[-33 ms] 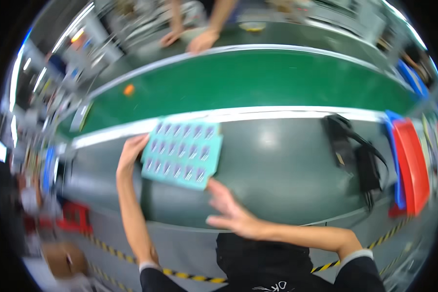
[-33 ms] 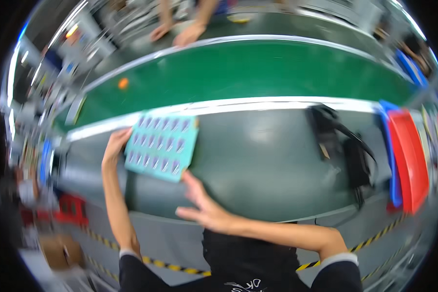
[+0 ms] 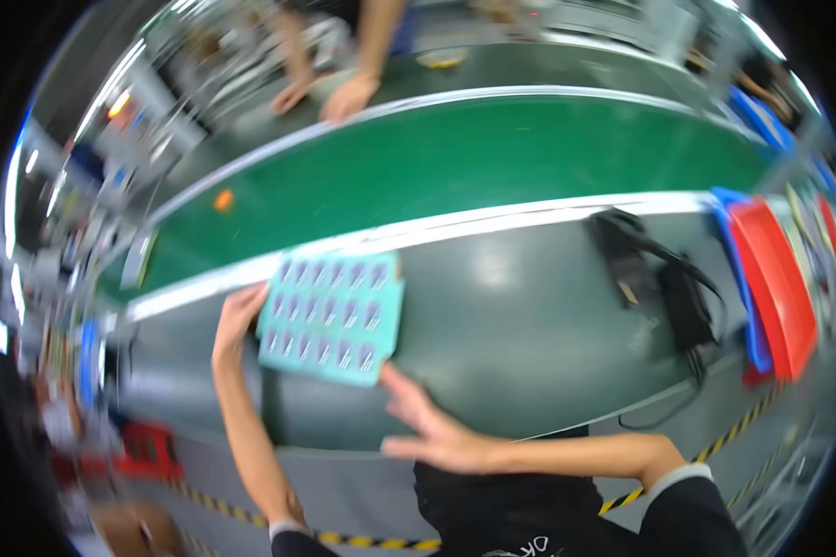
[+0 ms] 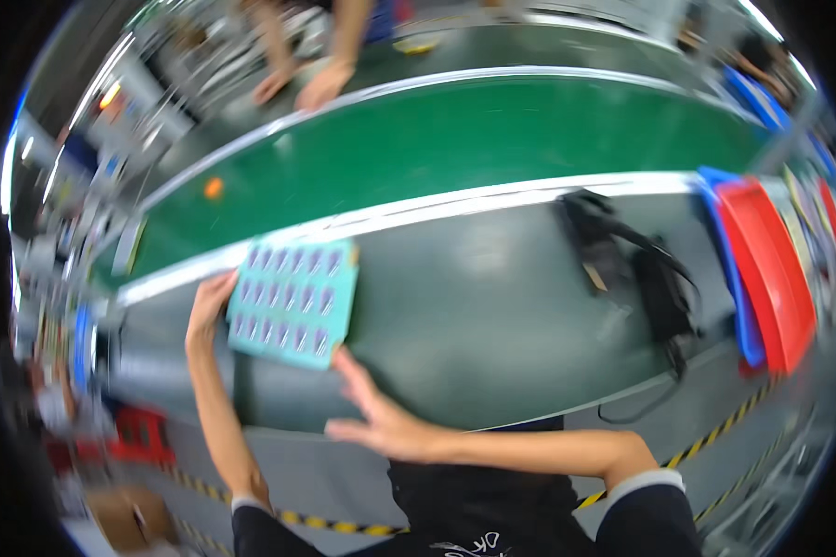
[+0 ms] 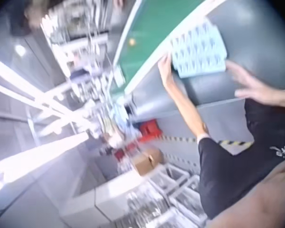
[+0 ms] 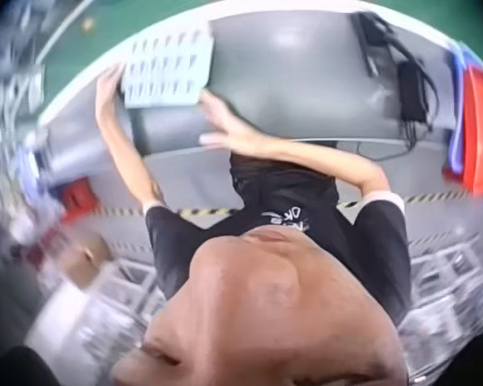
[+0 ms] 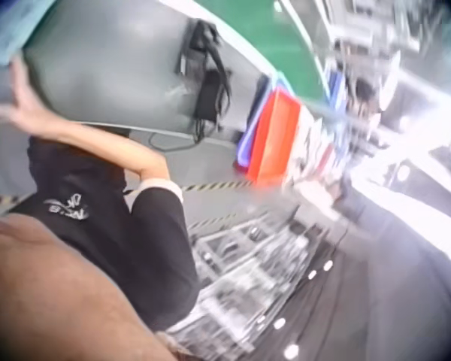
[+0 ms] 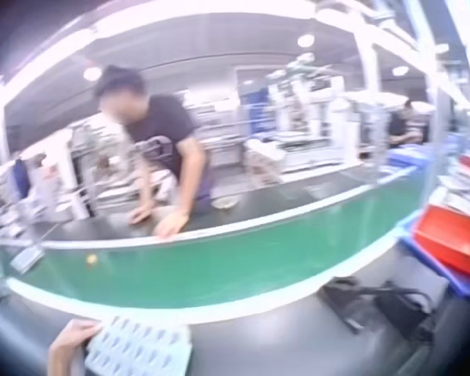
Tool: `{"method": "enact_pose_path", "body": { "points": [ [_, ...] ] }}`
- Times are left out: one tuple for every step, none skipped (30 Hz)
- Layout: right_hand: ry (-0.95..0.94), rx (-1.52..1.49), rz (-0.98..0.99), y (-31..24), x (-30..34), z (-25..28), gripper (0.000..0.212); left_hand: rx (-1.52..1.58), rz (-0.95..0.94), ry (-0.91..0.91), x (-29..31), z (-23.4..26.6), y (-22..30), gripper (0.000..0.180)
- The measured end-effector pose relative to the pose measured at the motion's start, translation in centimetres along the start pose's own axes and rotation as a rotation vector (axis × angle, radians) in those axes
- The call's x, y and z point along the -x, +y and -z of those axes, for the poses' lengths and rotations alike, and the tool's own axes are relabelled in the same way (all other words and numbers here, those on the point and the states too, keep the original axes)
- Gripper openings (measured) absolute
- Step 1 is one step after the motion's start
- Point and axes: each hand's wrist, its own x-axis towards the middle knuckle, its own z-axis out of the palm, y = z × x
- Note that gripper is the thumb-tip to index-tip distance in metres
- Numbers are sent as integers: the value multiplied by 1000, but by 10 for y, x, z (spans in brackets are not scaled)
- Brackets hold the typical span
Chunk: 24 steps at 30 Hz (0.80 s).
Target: Soldering components onto circuit boards on an assembly line.
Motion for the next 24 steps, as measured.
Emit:
{"method": "enact_pose_path", "body": {
  "points": [
    [44,-10,45,5,10,-13,104,24,-18,-42,0,-6,4,36],
    [59,-59,85,9,18,-31,104,-52,12,-61,9,1,13,36],
    [92,-22,160,11,20,-40,101,-79,30,-45,4,3,21,36],
    [93,132,148,15,32,-44,98,-77,-12,-108,0,-14,32,35],
    [118,135,165,17,43,-58,94,-83,-23,-161,-7,-22,37,34],
    [174,178,199,18,52,-68,94,-113,-72,-236,-18,-42,51,34],
    [152,167,126,0,64,-71,96,-134,-109,-306,-20,-66,64,34],
    [117,149,47,-17,75,-70,98,-263,-132,-335,-25,-90,79,33],
    [-48,27,-37,-16,76,-65,113,-291,-190,-448,-32,-117,95,31],
    [112,122,36,-23,82,-72,96,-312,-229,-557,-36,-142,111,30],
    [258,219,100,-25,83,-79,82,-365,-260,-630,-44,-166,119,30],
    [105,84,103,1,76,-75,94,-387,-322,-723,-54,-195,132,33],
    [103,171,20,-3,75,-68,94,-371,-317,-813,-52,-230,154,36],
    [115,237,65,-3,71,-63,92,-433,-292,-928,-53,-251,179,40],
    [97,224,6,-2,68,-60,90,-552,-425,-977,-60,-270,187,43],
    [61,246,116,-2,65,-50,85,-531,-455,-1139,-57,-297,204,45],
    [-37,208,84,-7,71,-43,76,-495,-509,-1232,-59,-316,212,43],
    [-138,222,79,-16,76,-36,71,-517,-453,-1244,-64,-325,215,45],
    [-239,242,87,-26,81,-26,66,-280,-347,-1293,-69,-324,212,50],
    [-334,265,129,-35,89,-11,57,-284,-521,-1169,-70,-325,208,53],
    [-372,260,135,-52,101,4,44,-315,-711,-1041,-71,-318,208,47],
    [-317,321,277,-70,110,22,29,-262,-617,-947,-65,-302,207,46],
    [-242,363,294,-94,116,41,19,-184,-589,-840,-64,-278,192,46],
    [-138,442,293,-107,125,60,22,-215,-520,-787,-58,-251,179,46]
  ]
}}
